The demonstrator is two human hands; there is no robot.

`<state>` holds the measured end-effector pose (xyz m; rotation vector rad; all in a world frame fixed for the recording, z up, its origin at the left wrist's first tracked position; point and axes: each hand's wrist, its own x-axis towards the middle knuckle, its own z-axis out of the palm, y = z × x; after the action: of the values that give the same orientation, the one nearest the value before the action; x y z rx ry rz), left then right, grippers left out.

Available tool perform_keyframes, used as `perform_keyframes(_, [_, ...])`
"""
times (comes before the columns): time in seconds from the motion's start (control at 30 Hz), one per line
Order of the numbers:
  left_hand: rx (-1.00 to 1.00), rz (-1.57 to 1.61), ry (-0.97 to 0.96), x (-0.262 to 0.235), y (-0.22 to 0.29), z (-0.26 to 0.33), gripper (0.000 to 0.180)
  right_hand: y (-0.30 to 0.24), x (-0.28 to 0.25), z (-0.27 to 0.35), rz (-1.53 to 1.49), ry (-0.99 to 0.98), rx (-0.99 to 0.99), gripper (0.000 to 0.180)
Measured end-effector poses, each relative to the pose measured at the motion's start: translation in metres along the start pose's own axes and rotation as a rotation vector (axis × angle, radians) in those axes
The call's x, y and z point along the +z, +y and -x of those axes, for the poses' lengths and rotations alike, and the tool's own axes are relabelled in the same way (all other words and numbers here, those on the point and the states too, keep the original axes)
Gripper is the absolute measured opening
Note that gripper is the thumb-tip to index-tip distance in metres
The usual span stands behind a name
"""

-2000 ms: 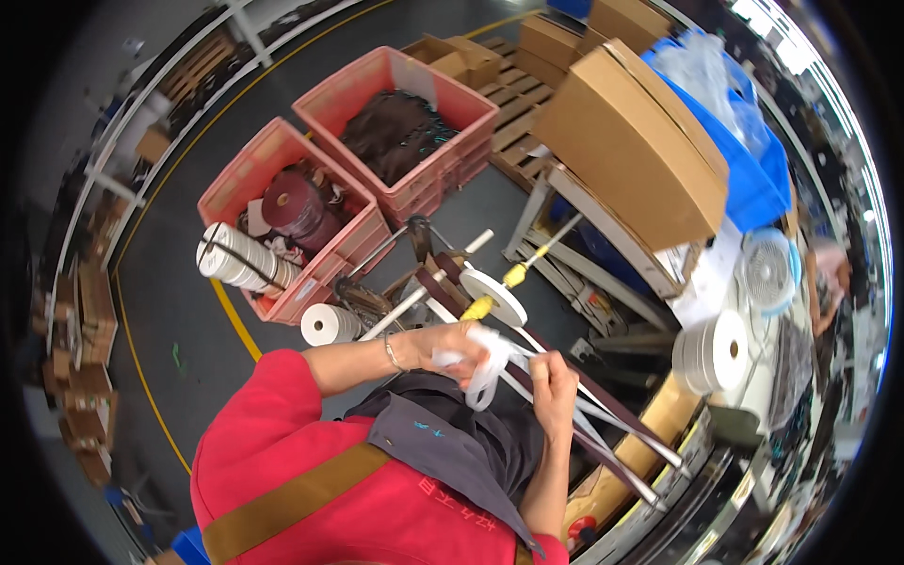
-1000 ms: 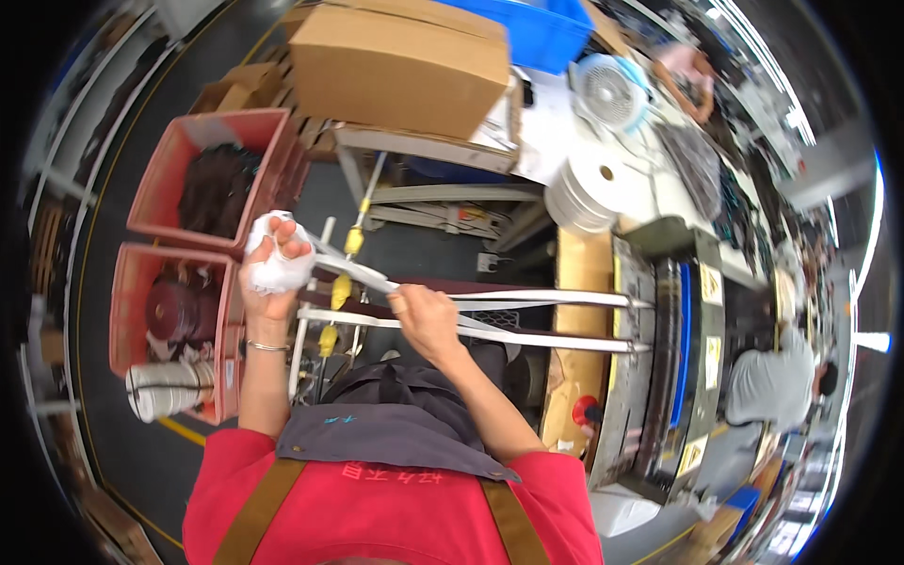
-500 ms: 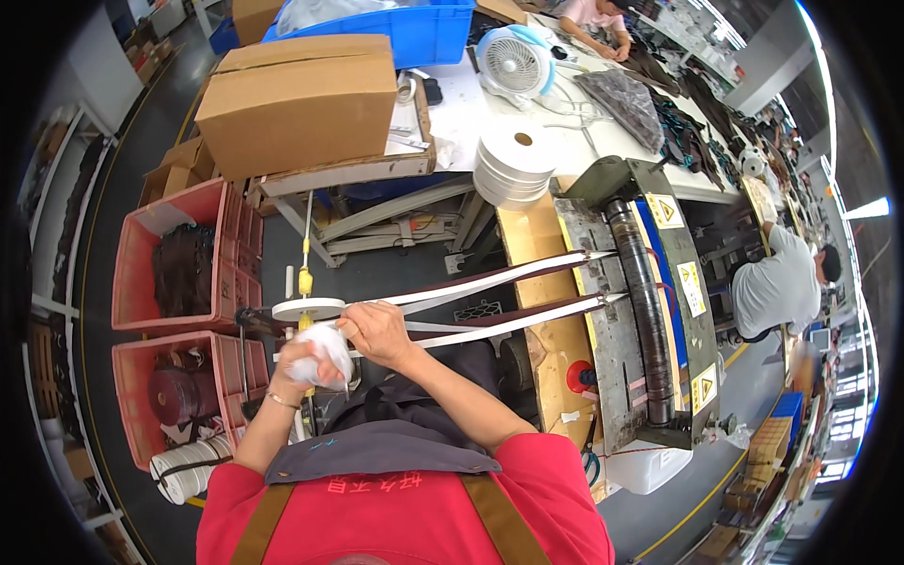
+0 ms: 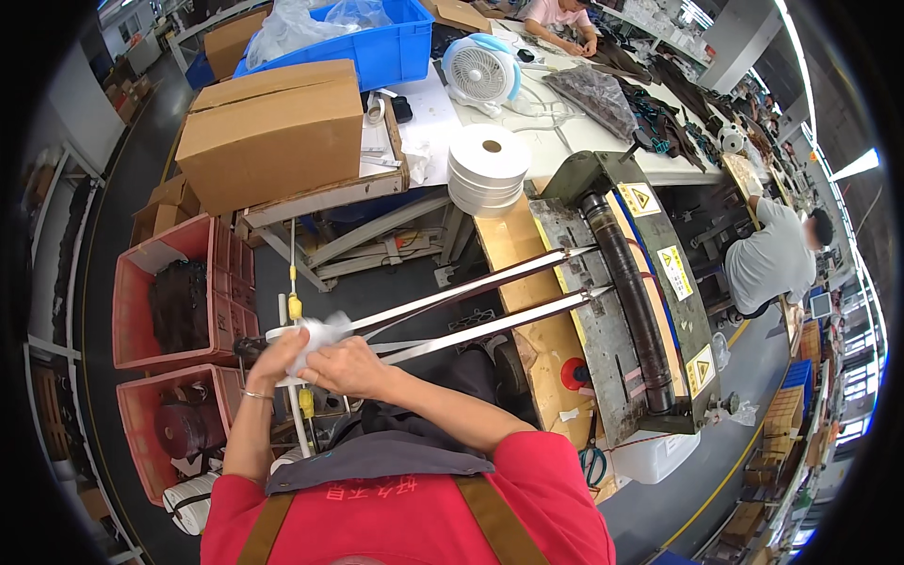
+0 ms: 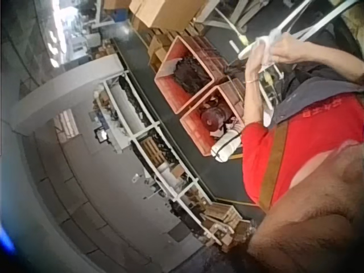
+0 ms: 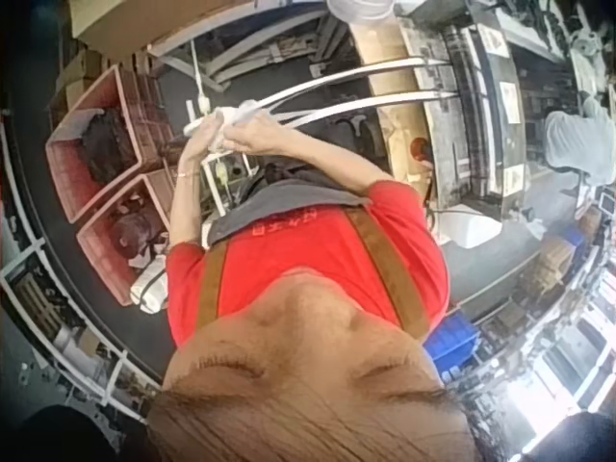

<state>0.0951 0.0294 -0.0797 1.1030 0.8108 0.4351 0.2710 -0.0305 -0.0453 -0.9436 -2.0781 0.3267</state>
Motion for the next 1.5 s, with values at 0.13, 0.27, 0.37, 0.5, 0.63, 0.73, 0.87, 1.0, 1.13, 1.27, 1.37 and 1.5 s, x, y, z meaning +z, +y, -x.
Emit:
perform_keyframes(0.13, [0.079,0.570,-0.409,0.038,-0.010,0.034,0.055,0.012,-0.010,-0.013,-0.068,0.079,0.032,0.026])
perform_keyframes(0.27, [0.239,0.739,-0.099,0.028,-0.010,0.041,0.040,0.025,-0.007,0.008,0.043,0.128,0.148,0.017])
perform_keyframes(0.37, [0.420,1.123,-0.080,0.016,0.001,0.049,0.031,0.024,-0.009,0.016,0.147,0.179,0.191,0.025])
perform_keyframes(0.5, [0.602,1.308,-0.066,0.012,0.023,0.042,0.024,0.028,0.001,0.027,0.196,0.167,0.210,0.019])
perform_keyframes(0.63, [0.531,0.066,0.474,0.032,0.045,0.019,0.031,0.012,0.011,0.026,0.021,-0.129,0.233,0.016])
perform_keyframes(0.73, [0.107,-0.117,0.134,0.017,0.013,-0.004,0.042,0.000,0.007,0.007,0.017,-0.069,0.107,0.021])
perform_keyframes(0.87, [-0.056,0.612,-0.364,0.028,-0.023,0.017,0.054,0.012,-0.005,-0.001,0.033,-0.038,0.033,0.021])
perform_keyframes(1.0, [0.050,0.669,-0.314,0.031,-0.025,0.021,0.041,0.015,-0.012,0.011,0.149,0.048,0.129,0.017])
perform_keyframes(1.13, [0.072,0.668,-0.202,0.028,-0.021,0.022,0.033,0.026,-0.055,0.029,0.328,0.118,0.311,0.037])
perform_keyframes(1.27, [0.102,0.640,-0.219,0.028,-0.011,0.025,0.033,0.062,-0.072,0.060,0.622,-0.013,0.459,0.020])
perform_keyframes(1.37, [0.109,0.667,-0.202,0.026,-0.011,0.023,0.033,0.061,-0.060,0.056,0.532,0.115,0.497,0.015])
perform_keyframes(1.5, [0.080,0.708,-0.166,0.030,-0.018,0.024,0.033,0.022,-0.024,0.024,0.257,0.273,0.400,0.016])
